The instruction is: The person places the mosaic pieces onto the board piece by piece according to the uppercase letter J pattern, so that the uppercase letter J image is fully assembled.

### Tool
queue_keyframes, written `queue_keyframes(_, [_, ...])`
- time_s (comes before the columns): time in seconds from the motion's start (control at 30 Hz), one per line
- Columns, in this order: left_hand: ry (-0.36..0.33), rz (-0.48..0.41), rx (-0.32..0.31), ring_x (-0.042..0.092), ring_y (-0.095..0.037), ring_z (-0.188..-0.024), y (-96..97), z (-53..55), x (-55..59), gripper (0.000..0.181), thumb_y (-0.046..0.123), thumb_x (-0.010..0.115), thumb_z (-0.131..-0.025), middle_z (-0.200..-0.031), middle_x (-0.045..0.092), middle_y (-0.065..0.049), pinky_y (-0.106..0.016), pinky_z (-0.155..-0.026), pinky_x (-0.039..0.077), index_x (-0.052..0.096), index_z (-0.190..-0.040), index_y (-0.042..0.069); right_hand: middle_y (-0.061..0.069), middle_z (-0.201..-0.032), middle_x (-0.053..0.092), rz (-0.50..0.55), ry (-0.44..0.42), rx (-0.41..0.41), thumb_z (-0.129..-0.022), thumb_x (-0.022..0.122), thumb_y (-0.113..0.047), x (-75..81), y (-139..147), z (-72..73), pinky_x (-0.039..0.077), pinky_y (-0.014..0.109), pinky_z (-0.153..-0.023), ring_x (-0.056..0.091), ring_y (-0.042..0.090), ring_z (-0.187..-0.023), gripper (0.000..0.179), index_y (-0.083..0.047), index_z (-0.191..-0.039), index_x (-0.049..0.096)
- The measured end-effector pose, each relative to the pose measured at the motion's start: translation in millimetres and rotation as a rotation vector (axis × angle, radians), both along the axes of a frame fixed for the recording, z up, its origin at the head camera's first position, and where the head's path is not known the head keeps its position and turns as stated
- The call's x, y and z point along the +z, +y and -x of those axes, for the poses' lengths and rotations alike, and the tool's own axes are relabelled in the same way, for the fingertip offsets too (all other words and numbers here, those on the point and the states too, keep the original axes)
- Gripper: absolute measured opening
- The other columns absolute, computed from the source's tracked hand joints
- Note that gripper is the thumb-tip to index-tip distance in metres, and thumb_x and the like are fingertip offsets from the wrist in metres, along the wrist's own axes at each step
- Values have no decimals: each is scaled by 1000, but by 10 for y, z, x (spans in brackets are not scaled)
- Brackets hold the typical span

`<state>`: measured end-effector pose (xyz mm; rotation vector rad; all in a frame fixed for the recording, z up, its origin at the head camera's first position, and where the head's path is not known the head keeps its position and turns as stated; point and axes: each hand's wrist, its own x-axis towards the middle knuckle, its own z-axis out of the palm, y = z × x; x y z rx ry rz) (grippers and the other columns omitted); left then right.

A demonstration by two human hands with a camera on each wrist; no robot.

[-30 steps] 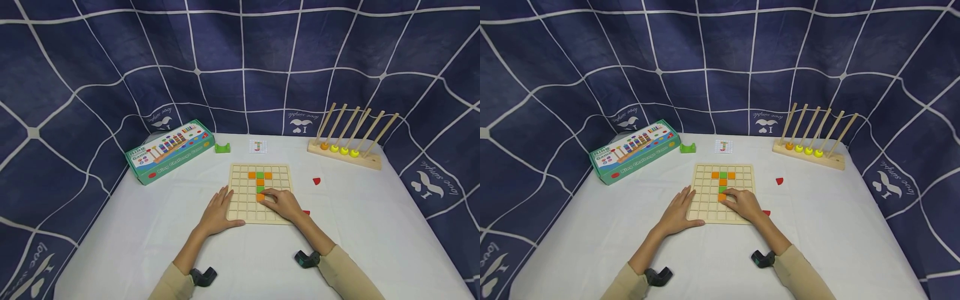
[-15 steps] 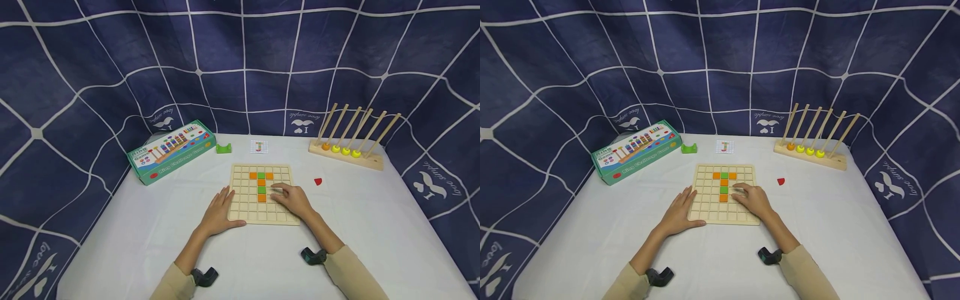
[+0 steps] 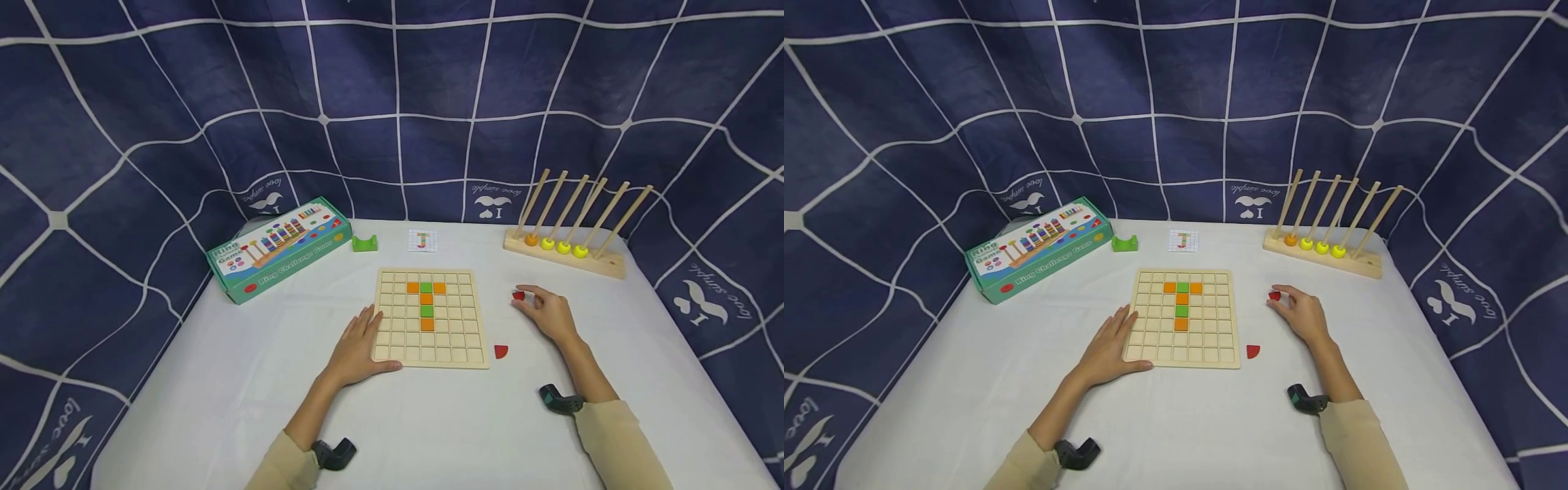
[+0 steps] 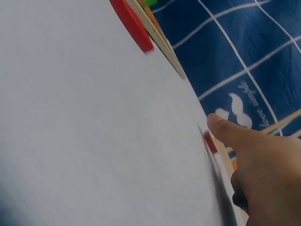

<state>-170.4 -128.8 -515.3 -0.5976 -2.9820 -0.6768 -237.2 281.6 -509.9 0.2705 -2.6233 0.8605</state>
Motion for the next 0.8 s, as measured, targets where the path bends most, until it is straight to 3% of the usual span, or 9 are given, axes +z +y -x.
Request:
queue_keyframes(0.23, [2, -6, -1, 5, -20, -140, -1, -7, 7, 114, 76, 59, -65, -152, 15, -12, -36, -112, 8, 24, -146, 5, -3, -53, 36, -51, -148, 29, -81, 71, -30, 33, 117, 26, 24, 28, -45, 30, 13, -50, 39, -5, -111, 66])
queue_keyframes(0.33, [1, -9, -3, 5, -20, -140, 1, -7, 1, 114, 76, 59, -65, -152, 15, -12, -36, -112, 7, 24, -146, 5, -2, -53, 36, -56, -172, 34, -82, 71, -29, 35, 125, 10, 25, 28, -46, 31, 14, -50, 36, -6, -109, 67])
queue_keyframes(0.8, [-11, -4, 2, 3, -18, -140, -11, -5, -8, 115, 79, 56, -64, -153, 13, -10, -36, -112, 6, 23, -147, 6, -6, -51, 35, -37, -60, 35, -78, 74, -33, -12, 108, -117, 25, 26, -42, 29, 10, -46, 31, -8, -97, 69])
